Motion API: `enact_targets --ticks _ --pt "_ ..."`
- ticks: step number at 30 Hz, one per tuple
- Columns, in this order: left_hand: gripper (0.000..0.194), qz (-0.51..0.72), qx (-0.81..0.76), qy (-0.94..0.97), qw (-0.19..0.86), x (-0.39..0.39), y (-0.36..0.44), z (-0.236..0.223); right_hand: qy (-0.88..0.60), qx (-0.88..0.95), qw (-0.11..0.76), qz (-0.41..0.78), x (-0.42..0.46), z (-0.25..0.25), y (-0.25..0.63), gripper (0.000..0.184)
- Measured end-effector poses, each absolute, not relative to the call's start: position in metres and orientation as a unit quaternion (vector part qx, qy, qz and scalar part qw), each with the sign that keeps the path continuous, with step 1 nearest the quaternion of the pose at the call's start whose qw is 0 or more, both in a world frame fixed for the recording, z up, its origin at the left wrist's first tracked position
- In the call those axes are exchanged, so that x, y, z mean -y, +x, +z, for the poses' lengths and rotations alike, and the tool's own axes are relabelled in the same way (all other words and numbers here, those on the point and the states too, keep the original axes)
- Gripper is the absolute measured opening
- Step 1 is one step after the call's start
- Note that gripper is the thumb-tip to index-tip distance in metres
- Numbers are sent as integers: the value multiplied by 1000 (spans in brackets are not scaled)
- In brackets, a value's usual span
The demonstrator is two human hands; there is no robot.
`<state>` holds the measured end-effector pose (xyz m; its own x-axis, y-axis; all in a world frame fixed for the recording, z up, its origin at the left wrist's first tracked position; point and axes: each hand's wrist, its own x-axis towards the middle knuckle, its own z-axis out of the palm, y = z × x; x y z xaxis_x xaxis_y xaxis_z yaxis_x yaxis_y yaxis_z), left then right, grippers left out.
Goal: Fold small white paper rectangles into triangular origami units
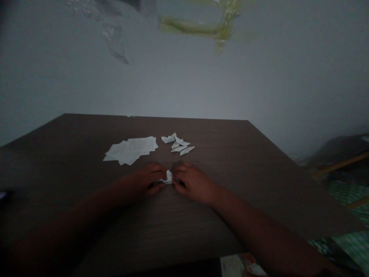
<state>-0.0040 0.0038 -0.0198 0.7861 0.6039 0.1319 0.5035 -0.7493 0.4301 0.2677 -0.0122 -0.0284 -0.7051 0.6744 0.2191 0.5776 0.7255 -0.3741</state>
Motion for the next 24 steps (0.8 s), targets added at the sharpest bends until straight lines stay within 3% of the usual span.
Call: enact_targets --ticks 11,16,24 --pt "6 184 -383 881 210 -19 1 -34 -391 873 254 141 2 -49 266 11" --pt "12 186 -427 857 219 -21 6 -33 -396 864 300 82 8 -45 264 8" --pt "11 179 -487 817 250 -21 6 -25 -312 927 197 72 32 -37 250 31"
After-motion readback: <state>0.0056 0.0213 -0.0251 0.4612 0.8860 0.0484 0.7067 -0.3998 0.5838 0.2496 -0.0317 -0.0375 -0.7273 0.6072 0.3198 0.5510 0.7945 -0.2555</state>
